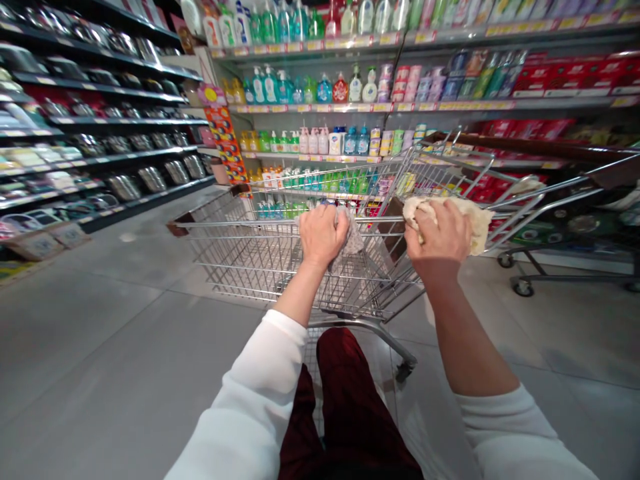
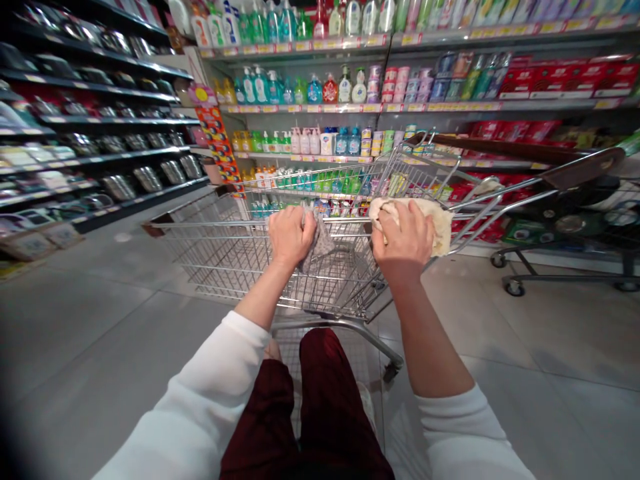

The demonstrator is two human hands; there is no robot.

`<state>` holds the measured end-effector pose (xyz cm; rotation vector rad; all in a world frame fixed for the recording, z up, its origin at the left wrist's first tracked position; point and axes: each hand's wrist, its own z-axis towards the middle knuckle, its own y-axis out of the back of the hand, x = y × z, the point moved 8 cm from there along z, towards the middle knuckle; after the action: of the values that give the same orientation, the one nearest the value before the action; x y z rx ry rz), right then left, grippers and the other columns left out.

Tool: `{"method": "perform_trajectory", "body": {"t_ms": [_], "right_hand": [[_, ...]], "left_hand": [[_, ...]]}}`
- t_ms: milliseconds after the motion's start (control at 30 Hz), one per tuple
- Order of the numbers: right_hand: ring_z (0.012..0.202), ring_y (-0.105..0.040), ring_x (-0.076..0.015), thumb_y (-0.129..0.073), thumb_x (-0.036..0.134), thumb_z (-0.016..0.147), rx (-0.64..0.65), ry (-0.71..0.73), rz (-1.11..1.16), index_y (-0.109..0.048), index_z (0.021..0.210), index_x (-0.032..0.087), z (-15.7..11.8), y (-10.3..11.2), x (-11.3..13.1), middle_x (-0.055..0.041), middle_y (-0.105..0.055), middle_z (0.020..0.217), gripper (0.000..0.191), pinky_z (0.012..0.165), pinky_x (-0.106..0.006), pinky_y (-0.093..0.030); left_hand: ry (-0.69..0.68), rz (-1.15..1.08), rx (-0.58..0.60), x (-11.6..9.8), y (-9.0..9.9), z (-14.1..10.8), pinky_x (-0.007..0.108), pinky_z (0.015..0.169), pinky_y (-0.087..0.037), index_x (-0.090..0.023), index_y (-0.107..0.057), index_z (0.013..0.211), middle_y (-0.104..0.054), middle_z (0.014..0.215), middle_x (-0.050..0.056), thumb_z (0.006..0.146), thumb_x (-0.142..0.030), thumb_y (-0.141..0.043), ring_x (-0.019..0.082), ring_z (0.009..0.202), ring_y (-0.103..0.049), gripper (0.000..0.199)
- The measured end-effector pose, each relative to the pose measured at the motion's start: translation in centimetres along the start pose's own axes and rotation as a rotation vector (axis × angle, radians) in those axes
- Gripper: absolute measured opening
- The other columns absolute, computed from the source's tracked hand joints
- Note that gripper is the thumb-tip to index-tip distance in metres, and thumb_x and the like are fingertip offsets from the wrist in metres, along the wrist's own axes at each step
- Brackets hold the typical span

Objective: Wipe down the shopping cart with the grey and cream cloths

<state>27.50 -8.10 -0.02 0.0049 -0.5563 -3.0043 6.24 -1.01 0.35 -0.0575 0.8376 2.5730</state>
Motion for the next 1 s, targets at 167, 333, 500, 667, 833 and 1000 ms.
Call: {"method": "perform_trajectory", "body": {"t_ms": [167,333,500,667,833,1000], "right_hand": [[0.140,-0.033,-0.0263,-0.048,0.026,0.090,-0.056,-0.026,-0.043,-0.068,0.112,0.018,-1.8,-0.4,0.2,-0.0094,-0.043,0.145,0.031,0.113,-0.044,-0.035],[0.141,-0.030,-0.0235,-0.053,0.029,0.090,-0.012,0.022,-0.063,-0.069,0.098,0.018,-5.5,-1.7,1.1,-0.0075,-0.040,0.148,0.021,0.113,-0.040,-0.035],[0.136,-0.036,-0.0217,-0.059,0.026,0.090,0.082,0.125,-0.100,-0.071,0.097,0.021,-12.0,-3.8,3.9,-0.0042,-0.048,0.142,0.016,0.111,-0.038,-0.032],[0.134,-0.038,-0.0214,-0.060,0.022,0.088,0.077,0.116,-0.047,-0.073,0.092,0.020,-15.1,-4.9,4.8,-0.0044,-0.053,0.138,0.014,0.110,-0.038,-0.030],[0.121,-0.047,-0.0160,-0.062,0.021,0.086,0.077,0.153,0.056,-0.071,0.086,0.023,-13.6,-3.5,4.0,0.0014,-0.059,0.127,0.010,0.105,-0.031,-0.036],[0.106,-0.053,-0.0144,-0.058,0.024,0.087,-0.110,0.072,0.047,-0.066,0.079,0.015,-7.5,2.8,-0.3,-0.0065,-0.061,0.117,0.014,0.096,-0.028,-0.044]], "left_hand": [[-0.005,-0.007,0.009,0.0,-0.1,0.0,0.037,0.078,-0.029,-0.022,-0.055,0.081,-0.062,0.084,0.006,0.099,-0.038,-0.034,0.022,0.084,-0.053,0.032],[-0.008,0.013,-0.008,-0.1,0.1,0.0,0.037,0.077,-0.029,-0.022,-0.055,0.081,-0.062,0.084,0.006,0.099,-0.039,-0.034,0.022,0.083,-0.053,0.033],[-0.014,0.021,-0.014,-0.3,0.2,0.0,0.036,0.076,-0.030,-0.022,-0.055,0.079,-0.061,0.080,0.005,0.099,-0.038,-0.035,0.021,0.081,-0.053,0.032],[-0.021,0.008,-0.015,-0.3,0.0,0.0,0.037,0.076,-0.031,-0.022,-0.055,0.079,-0.062,0.081,0.006,0.099,-0.038,-0.034,0.021,0.082,-0.053,0.033],[-0.026,-0.002,-0.013,0.0,-0.3,-0.2,0.038,0.078,-0.031,-0.022,-0.055,0.081,-0.062,0.084,0.007,0.099,-0.039,-0.034,0.023,0.084,-0.053,0.032],[-0.023,0.013,-0.015,0.1,-0.4,-0.2,0.038,0.079,-0.031,-0.023,-0.055,0.082,-0.061,0.084,0.007,0.099,-0.039,-0.033,0.023,0.085,-0.052,0.032]]}}
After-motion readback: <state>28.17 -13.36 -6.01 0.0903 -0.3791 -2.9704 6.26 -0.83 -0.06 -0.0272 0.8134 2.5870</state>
